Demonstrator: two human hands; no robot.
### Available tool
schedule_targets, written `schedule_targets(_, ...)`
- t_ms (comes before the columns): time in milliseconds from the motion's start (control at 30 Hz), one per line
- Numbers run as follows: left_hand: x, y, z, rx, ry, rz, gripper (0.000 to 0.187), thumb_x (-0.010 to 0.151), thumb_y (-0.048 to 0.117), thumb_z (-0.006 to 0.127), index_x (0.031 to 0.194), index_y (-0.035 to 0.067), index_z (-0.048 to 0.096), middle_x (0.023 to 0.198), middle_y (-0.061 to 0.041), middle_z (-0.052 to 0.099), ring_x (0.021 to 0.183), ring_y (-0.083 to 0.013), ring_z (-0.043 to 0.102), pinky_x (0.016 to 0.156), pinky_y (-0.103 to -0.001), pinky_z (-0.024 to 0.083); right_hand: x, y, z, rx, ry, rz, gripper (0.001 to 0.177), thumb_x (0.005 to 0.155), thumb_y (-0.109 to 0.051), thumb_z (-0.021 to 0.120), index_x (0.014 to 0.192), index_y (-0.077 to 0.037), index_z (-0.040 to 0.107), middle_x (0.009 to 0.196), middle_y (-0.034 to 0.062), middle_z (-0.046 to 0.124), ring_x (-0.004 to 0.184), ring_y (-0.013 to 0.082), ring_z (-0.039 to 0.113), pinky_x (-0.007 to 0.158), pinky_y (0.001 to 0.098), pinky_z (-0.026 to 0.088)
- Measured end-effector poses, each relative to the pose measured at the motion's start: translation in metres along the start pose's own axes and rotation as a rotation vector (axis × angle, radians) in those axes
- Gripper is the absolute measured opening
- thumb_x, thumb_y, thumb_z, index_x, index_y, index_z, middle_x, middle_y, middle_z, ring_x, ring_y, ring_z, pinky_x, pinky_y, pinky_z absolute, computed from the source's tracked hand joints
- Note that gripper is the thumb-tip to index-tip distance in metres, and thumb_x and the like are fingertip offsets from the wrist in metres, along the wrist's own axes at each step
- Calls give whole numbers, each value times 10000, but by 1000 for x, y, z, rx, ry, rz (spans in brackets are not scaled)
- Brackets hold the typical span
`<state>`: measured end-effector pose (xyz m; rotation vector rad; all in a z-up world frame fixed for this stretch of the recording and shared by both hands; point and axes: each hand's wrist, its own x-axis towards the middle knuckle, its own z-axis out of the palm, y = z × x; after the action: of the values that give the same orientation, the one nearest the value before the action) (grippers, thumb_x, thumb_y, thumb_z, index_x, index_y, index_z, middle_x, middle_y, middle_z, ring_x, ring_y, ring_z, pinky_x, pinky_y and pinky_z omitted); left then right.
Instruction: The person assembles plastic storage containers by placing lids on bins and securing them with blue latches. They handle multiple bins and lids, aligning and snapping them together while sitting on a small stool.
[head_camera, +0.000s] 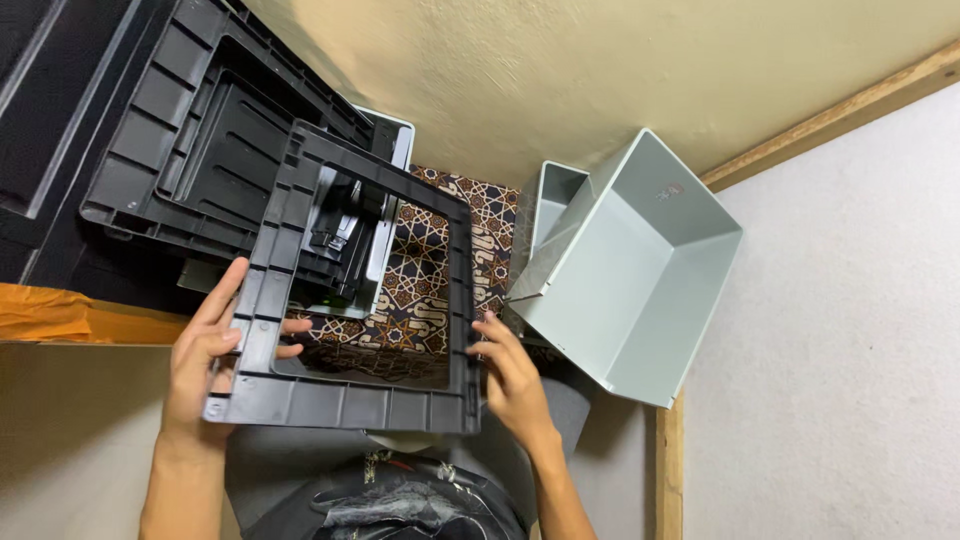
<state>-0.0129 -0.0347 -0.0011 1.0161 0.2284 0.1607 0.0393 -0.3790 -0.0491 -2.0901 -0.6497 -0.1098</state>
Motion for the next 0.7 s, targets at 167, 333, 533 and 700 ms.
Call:
schedule_targets(167,-5,-18,18,96,-9,-5,815,876,37,455,1658,40,228,1422,-268,531,1106,-445,670,836,-487,616,-15,-32,15,-32,-178,-43,409,908,-139,758,1289,-47,641,1389,137,634,1412,335,529,1194,471,395)
schedule_targets(333,-6,-36,28,99,-127,17,796,891,26,476,1646,46,224,1384,-259,557,1098,-444,683,875,-516,617,-18,-45,29,23,-287,-78,680,854,-268,808,1434,-32,543,1338,166,629,1325,349,578,1202,515,355)
schedule_targets(533,1,-54,30,210,-184,-23,713,933,42,506,1610,31,281,1388,-222,573,1183,-353,673,1011,-447,562,-23,-32,32,35,-331,122,597,847,-230,796,1386,-84,587,1298,153,652,1240,344,613,1034,430,501)
schedule_targets(700,3,-63,30,617,-145,-21,652,930,167,629,1547,84,434,1468,-153,576,1269,-289,602,1065,-380,468,-31,-11,39,18,-296,156,587,857,-205,790,1389,-81,576,1294,158,642,1234,352,601,1039,431,494)
